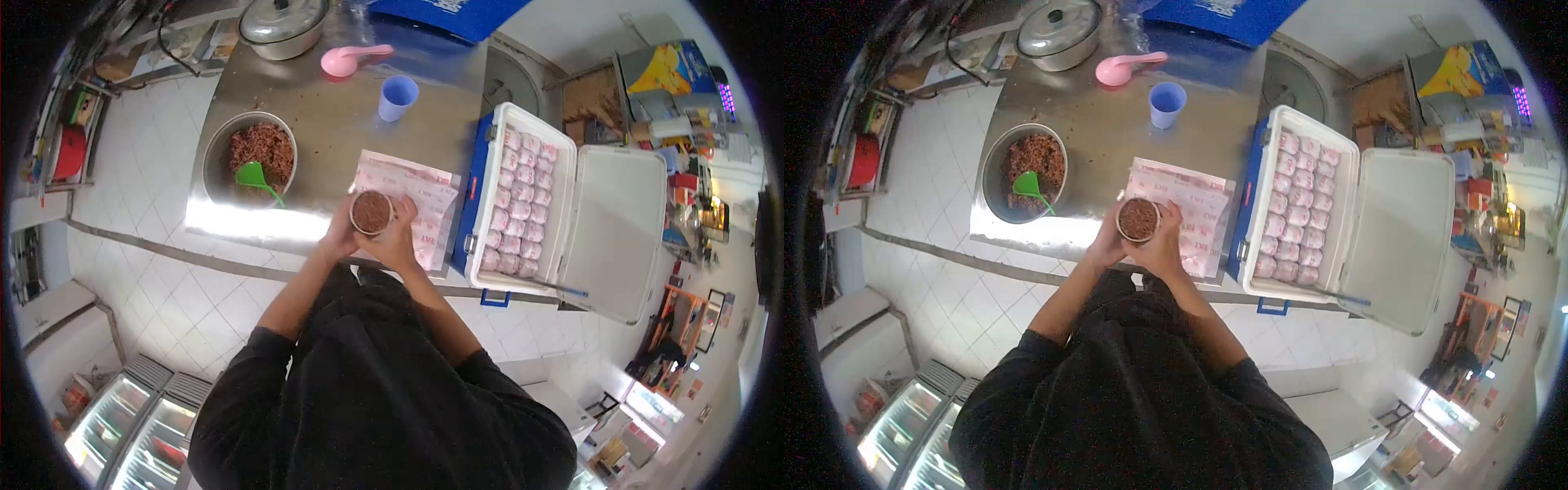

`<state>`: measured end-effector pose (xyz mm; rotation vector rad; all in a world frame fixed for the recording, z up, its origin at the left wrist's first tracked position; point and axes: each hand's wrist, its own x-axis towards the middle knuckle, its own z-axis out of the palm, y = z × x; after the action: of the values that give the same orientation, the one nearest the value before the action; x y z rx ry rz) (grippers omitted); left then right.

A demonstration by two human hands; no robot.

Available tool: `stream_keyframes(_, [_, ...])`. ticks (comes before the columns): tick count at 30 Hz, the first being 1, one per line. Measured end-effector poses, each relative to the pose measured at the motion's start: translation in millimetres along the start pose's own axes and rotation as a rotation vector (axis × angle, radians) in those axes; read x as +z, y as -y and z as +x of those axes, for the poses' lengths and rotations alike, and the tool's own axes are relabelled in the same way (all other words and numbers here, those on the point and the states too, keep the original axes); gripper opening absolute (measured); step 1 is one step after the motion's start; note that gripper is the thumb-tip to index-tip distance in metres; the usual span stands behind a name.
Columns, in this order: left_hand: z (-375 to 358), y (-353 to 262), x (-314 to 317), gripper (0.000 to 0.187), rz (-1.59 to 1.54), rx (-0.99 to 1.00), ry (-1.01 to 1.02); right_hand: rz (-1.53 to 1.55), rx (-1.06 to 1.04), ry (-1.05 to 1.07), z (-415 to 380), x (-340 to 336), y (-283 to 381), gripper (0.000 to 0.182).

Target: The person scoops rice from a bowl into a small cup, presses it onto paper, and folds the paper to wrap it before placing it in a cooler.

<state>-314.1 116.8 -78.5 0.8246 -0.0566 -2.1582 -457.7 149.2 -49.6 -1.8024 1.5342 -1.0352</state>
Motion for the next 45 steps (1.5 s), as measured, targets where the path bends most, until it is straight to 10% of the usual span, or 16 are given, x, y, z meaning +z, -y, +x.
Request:
stream_keyframes(3, [10,29,33,0.057,0.140,-0.041,-0.096,-0.066,0.164,-0.135,-46,-50,2,0.115])
stream_keyframes(7, [52,72,19,0.055,1.505,0.627,-0.268,0.002,0.285,-0.240,-116,-87,-23,0.109])
stream_keyframes(15, [60,85,31,0.062,1.889,1.059,-0.222,0.154,0.480,-0.185,-158,-118,-12,0.071])
stream_keyframes(22, [61,87,27,0.069,1.934,0.989,-0.138,0.048,0.142,-0.195,-94,-105,-59,0.031])
stream_keyframes(34, [58,80,37,0.065,2.320,0.732,-0.038,-0.282,-0.057,-0.083,40,-87,-112,0.024])
stream_keyframes(37, [59,82,34,0.062,2.341,0.733,0.001,-0.490,0.097,0.287,63,-86,-132,0.018])
stream_keyframes(45, [51,72,24,0.065,2.374,0.680,0.115,-0.540,0.249,0.353,94,-80,-145,0.012])
